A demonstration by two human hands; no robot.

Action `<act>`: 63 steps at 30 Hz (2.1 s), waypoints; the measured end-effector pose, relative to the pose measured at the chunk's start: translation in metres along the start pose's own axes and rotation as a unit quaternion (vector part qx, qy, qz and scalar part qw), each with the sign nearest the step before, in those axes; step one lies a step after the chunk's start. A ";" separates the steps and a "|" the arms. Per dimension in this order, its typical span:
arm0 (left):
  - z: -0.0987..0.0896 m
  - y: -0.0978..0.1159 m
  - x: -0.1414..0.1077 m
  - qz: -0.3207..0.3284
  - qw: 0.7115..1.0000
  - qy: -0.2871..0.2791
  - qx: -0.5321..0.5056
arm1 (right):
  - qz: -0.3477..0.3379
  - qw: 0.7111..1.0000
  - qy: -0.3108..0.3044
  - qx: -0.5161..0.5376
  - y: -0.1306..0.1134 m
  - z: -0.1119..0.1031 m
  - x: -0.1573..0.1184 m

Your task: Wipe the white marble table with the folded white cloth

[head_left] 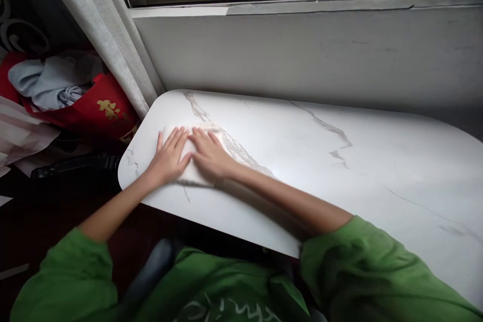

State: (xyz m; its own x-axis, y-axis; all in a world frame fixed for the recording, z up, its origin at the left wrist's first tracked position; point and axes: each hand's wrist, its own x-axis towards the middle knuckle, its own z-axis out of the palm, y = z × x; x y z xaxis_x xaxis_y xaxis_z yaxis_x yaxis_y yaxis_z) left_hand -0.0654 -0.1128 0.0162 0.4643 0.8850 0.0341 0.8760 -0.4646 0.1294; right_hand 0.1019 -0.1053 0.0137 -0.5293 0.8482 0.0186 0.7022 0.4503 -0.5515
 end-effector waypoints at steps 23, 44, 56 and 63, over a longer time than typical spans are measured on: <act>0.018 0.056 0.071 0.054 0.998 -0.004 0.023 | 0.051 0.979 0.112 -0.164 0.067 -0.019 -0.028; 0.035 0.125 0.169 0.177 0.984 0.006 0.020 | 0.183 0.945 0.134 -0.235 0.136 -0.069 -0.057; 0.036 0.134 0.187 0.151 0.988 0.032 0.012 | 0.187 0.938 0.155 -0.248 0.157 -0.078 -0.056; 0.039 0.171 0.095 0.147 0.989 0.024 0.022 | 0.096 0.945 0.139 -0.281 0.122 -0.051 -0.133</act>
State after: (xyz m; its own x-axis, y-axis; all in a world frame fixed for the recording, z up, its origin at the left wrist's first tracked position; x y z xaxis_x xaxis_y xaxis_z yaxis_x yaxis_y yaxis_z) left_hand 0.1339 -0.1091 0.0027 0.6945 0.7109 0.1105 0.7090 -0.7024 0.0628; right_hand 0.2822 -0.1489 -0.0133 -0.2753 0.9346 0.2251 0.9559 0.2911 -0.0396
